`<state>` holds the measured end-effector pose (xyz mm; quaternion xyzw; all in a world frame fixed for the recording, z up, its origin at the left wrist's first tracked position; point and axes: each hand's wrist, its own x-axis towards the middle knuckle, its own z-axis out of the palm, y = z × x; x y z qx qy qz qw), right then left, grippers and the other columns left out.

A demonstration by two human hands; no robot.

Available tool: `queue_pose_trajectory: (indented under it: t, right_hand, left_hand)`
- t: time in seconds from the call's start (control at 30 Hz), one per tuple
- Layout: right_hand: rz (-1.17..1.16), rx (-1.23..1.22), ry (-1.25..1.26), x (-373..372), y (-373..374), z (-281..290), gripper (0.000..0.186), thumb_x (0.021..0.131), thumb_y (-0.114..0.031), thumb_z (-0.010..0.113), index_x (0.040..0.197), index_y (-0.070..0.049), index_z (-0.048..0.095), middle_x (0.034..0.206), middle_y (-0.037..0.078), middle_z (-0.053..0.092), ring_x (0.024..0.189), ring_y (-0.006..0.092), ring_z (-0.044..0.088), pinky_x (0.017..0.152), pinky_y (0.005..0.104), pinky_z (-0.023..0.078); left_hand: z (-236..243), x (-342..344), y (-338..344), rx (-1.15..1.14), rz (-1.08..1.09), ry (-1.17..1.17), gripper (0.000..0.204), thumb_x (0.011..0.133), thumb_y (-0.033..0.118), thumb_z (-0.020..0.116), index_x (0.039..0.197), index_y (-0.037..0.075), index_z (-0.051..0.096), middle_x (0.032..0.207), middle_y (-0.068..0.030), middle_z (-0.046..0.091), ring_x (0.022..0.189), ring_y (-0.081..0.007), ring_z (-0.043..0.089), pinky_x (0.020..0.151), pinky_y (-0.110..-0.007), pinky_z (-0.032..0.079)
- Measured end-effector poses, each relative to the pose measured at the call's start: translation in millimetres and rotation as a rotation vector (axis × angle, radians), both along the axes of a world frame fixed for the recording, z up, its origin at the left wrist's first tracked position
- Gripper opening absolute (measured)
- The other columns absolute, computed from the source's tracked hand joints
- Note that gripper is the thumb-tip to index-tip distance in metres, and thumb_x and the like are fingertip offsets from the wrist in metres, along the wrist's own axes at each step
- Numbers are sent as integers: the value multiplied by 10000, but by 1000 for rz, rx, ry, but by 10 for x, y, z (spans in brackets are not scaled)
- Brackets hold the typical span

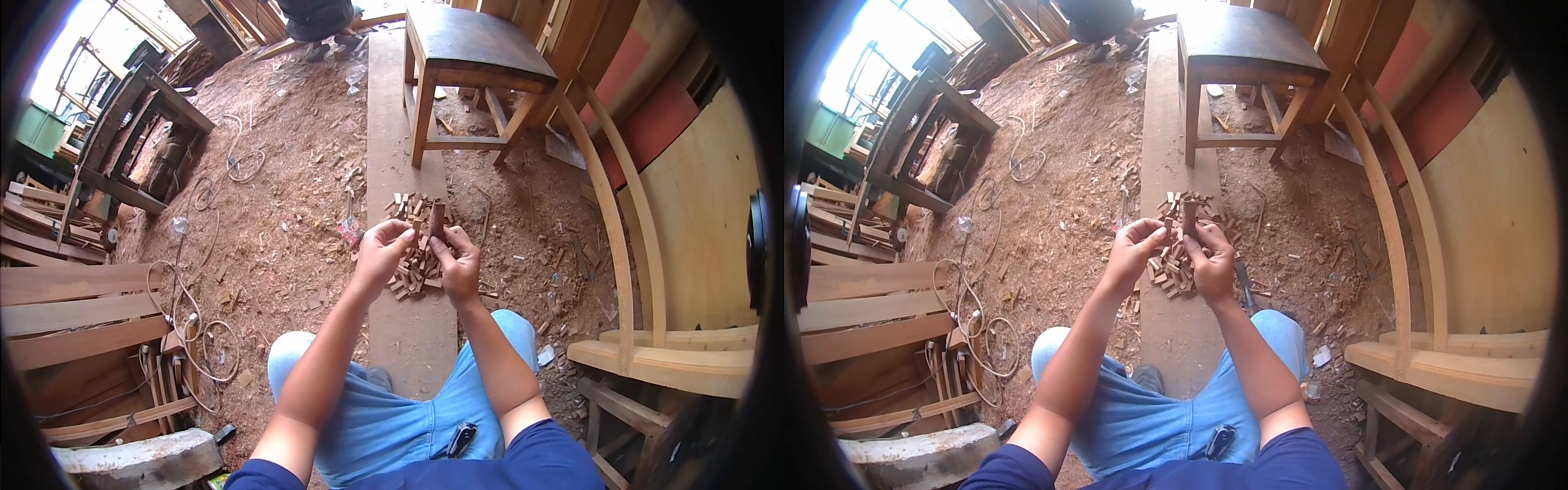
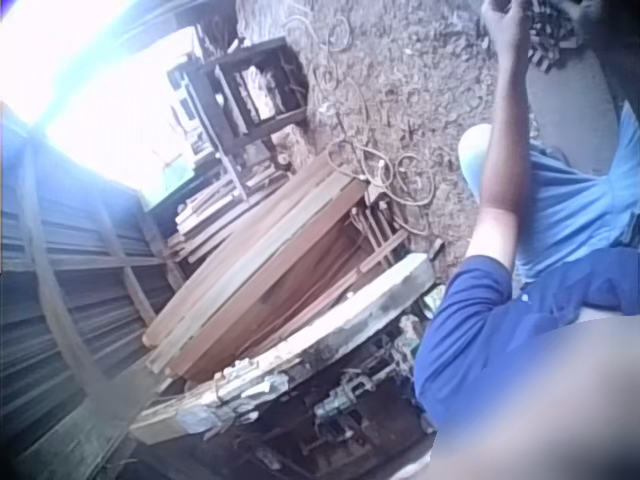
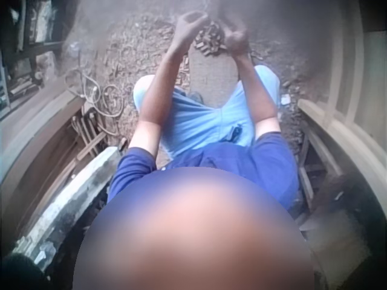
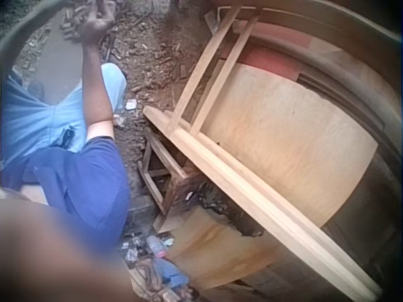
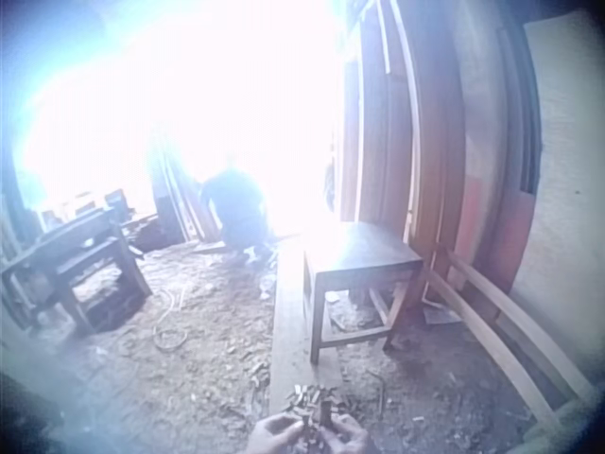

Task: The person sits on the floor and uses a rasp to smooth and shape small rectangular wood pieces. They repeatedly rub the rasp along the edges and faces of each piece, then place the finished pieces into a growing pile.

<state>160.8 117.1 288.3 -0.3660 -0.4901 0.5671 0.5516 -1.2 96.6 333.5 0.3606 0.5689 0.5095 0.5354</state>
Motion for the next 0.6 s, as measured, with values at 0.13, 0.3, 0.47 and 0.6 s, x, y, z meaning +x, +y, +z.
queue_pose_trajectory:
  t: [0.13,0.3,0.47,0.6]
  right_hand:
    - [-9,0,-13,24,15,-4,229,1005,-17,678,1212,-2,774,970,-14,598,821,45,564,659,217,444]
    - [5,4,-10,58,-4,51,197,1005,-17,674,1175,5,772,957,-15,596,810,52,565,655,228,438]
    - [25,24,-11,75,38,60,225,1002,-15,680,1206,-2,774,960,-12,591,801,49,576,633,228,451]
    - [76,31,-42,78,45,21,232,1002,-20,688,1216,-5,775,953,-22,568,781,41,541,619,224,423]
  left_hand:
    - [10,100,-2,84,46,130,158,1015,116,733,1104,-14,714,994,-65,782,890,-128,747,784,-285,591]
    - [89,125,-29,111,24,454,244,988,115,773,1186,-26,746,1076,-118,797,949,-154,761,827,-300,613]
    - [114,125,-41,183,21,549,227,943,99,812,1156,20,809,1093,-116,796,935,-164,769,802,-297,622]
    - [84,116,-26,224,60,617,206,920,63,818,1122,26,821,1065,-122,793,933,-183,777,805,-303,627]
